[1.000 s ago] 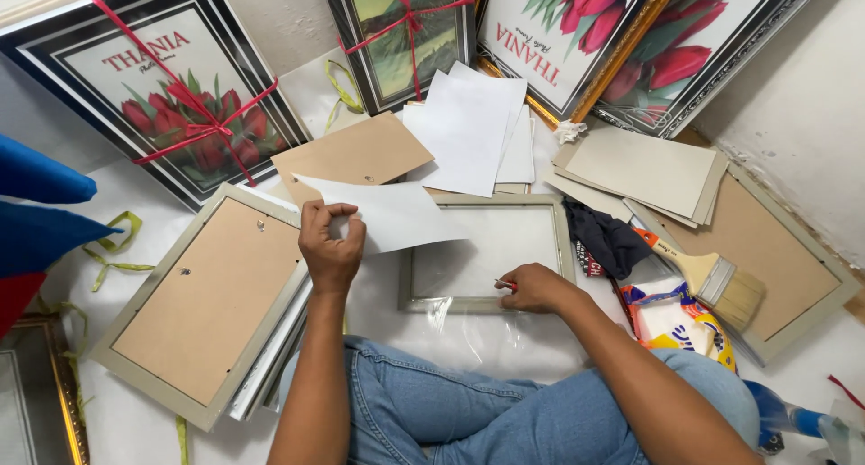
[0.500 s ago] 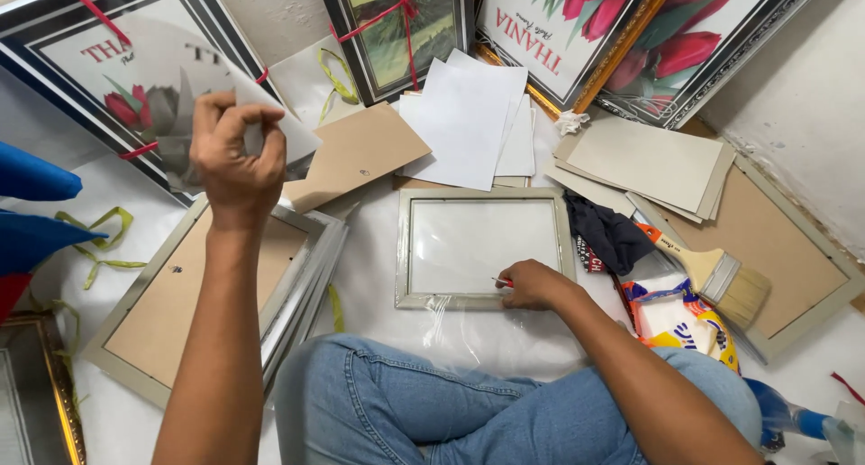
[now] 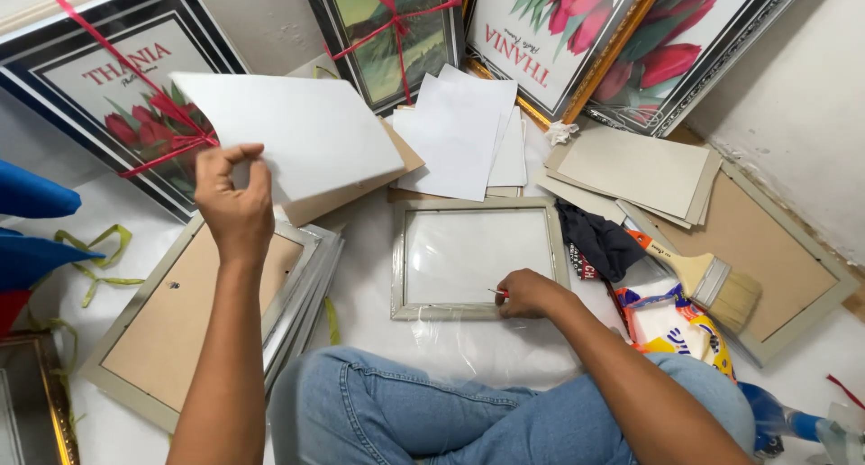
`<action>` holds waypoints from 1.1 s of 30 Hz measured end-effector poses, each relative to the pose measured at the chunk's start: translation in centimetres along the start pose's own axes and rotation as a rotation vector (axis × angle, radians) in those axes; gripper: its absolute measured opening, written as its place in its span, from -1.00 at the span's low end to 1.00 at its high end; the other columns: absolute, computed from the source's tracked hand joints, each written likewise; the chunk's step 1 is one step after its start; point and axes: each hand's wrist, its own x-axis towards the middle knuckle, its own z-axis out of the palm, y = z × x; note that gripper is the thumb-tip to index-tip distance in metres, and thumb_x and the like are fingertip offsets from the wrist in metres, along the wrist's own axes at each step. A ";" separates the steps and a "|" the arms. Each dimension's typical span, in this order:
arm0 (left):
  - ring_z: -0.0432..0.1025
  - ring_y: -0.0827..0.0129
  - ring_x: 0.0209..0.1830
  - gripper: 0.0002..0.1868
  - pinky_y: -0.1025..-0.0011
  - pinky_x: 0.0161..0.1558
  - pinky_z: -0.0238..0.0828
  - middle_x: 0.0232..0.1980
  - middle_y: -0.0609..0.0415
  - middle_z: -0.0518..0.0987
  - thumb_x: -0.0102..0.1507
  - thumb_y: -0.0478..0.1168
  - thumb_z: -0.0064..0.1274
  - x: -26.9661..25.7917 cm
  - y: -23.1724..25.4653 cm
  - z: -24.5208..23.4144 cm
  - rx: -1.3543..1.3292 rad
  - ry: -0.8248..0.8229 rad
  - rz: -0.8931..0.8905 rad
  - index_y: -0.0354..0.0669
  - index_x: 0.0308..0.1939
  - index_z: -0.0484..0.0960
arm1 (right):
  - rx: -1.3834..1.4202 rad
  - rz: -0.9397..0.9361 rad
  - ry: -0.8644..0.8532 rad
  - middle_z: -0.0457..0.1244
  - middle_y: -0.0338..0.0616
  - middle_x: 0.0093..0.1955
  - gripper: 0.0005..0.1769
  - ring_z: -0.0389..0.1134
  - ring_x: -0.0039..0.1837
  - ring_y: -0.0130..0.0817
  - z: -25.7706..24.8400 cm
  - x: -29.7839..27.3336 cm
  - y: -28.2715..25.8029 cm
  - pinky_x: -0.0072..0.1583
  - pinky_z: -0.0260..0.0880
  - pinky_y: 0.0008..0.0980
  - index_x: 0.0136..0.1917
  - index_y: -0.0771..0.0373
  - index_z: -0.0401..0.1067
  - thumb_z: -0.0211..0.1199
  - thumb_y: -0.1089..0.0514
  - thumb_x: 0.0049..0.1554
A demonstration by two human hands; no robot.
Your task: Assembling picture frames by cleaning glass and inserting artwork components.
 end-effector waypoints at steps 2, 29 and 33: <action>0.44 0.10 -0.02 -0.80 0.26 0.10 0.36 -0.06 -0.11 0.46 0.26 -0.39 0.10 -1.8 -2.5 -0.2 0.079 -0.048 -0.129 -0.19 -0.05 0.71 | 0.002 -0.002 0.005 0.45 -0.02 -0.09 -0.71 0.49 0.12 0.00 0.4 0.6 0.4 0.16 0.48 -0.14 -0.06 -0.05 0.70 0.35 0.01 -0.09; 0.59 -0.12 -0.03 -0.63 -0.07 -0.05 0.54 -0.19 -0.12 0.71 0.18 0.07 0.14 -27.1 3.5 11.8 0.380 -1.603 -0.267 -0.07 -0.11 0.76 | 0.025 0.077 -0.147 0.38 -0.13 -0.42 -0.86 0.45 -0.34 -0.27 1.9 1.9 3.1 -0.24 0.47 -0.32 -0.24 -0.01 0.63 0.30 0.06 -0.11; 0.61 -0.15 -0.15 -0.59 -0.17 -0.23 0.53 -0.24 -0.20 0.68 0.10 0.03 0.16 -33.6 -2.8 14.8 0.638 -1.508 -0.162 -0.20 -0.17 0.76 | 0.090 0.107 -0.213 0.38 -0.09 -0.38 -0.82 0.41 -0.32 -0.24 2.1 1.1 3.7 -0.25 0.47 -0.30 -0.19 0.05 0.65 0.37 0.11 -0.13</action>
